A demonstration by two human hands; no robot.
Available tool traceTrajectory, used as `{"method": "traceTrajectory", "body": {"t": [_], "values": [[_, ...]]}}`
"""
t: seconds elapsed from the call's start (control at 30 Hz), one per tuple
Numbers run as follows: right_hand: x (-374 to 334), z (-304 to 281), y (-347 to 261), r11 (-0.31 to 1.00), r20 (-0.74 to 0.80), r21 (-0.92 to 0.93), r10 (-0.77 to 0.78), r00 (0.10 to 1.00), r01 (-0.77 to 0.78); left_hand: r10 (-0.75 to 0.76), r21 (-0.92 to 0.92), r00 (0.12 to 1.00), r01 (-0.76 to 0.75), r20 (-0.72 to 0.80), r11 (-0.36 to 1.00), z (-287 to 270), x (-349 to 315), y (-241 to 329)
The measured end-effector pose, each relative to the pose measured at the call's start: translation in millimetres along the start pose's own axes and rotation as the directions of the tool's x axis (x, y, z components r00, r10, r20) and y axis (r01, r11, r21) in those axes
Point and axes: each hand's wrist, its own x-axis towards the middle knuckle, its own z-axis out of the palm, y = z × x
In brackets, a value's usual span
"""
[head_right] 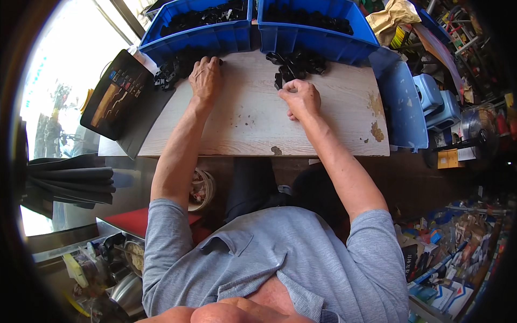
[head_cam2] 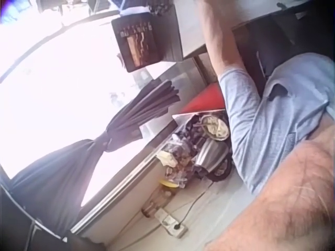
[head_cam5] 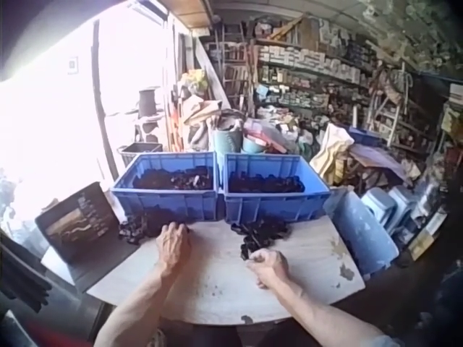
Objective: Assembling small black plastic components at a mechanical assembly station.
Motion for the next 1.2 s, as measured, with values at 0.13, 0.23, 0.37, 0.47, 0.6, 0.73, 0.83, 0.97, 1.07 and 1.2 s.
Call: {"method": "traceTrajectory", "body": {"t": [0.13, 0.23, 0.37, 0.47, 0.6, 0.73, 0.83, 0.97, 1.07, 1.2], "values": [[0, -3, 2, 1.0, 0.009, -0.012, -0.002, 1.0, 0.002, 0.101, -0.041, 0.995, -0.1, 0.008, 0.994, -9, -11, 14], [-1, -3, 2, 1.0, 0.012, 0.02, 0.0, 1.0, 0.0, 0.156, -0.059, 0.98, -0.149, 0.127, 0.987, -19, -22, 26], [1, 0, -4, 0.997, 0.006, 0.044, 0.061, 0.998, -0.061, 0.214, -0.134, 0.945, -0.185, 0.246, 0.973, -32, -26, 38], [5, 10, -10, 0.994, 0.007, 0.073, 0.075, 0.997, -0.076, 0.222, -0.143, 0.943, -0.191, 0.25, 0.971, -37, -29, 40], [10, 17, -12, 0.99, 0.027, 0.112, 0.085, 0.996, -0.087, 0.275, -0.222, 0.936, -0.227, 0.218, 0.948, -43, -32, 43], [9, 17, -8, 0.987, 0.085, 0.151, 0.042, 0.995, -0.055, 0.294, -0.242, 0.923, -0.235, 0.247, 0.941, -40, -32, 31], [9, 12, -6, 0.991, 0.119, 0.124, 0.038, 0.992, -0.053, 0.33, -0.169, 0.92, -0.298, 0.21, 0.939, -40, -35, 30], [4, 11, -3, 0.982, 0.128, 0.189, -0.01, 0.992, -0.015, 0.322, -0.217, 0.947, -0.316, -0.005, 0.924, -36, -46, 19], [0, 11, -3, 0.978, 0.093, 0.208, -0.038, 0.995, 0.018, 0.325, -0.309, 0.945, -0.319, -0.03, 0.896, -31, -51, 18], [2, 12, -10, 0.993, 0.086, 0.118, -0.035, 0.996, 0.025, 0.29, -0.432, 0.956, -0.283, -0.051, 0.856, -31, -59, 22]]}}
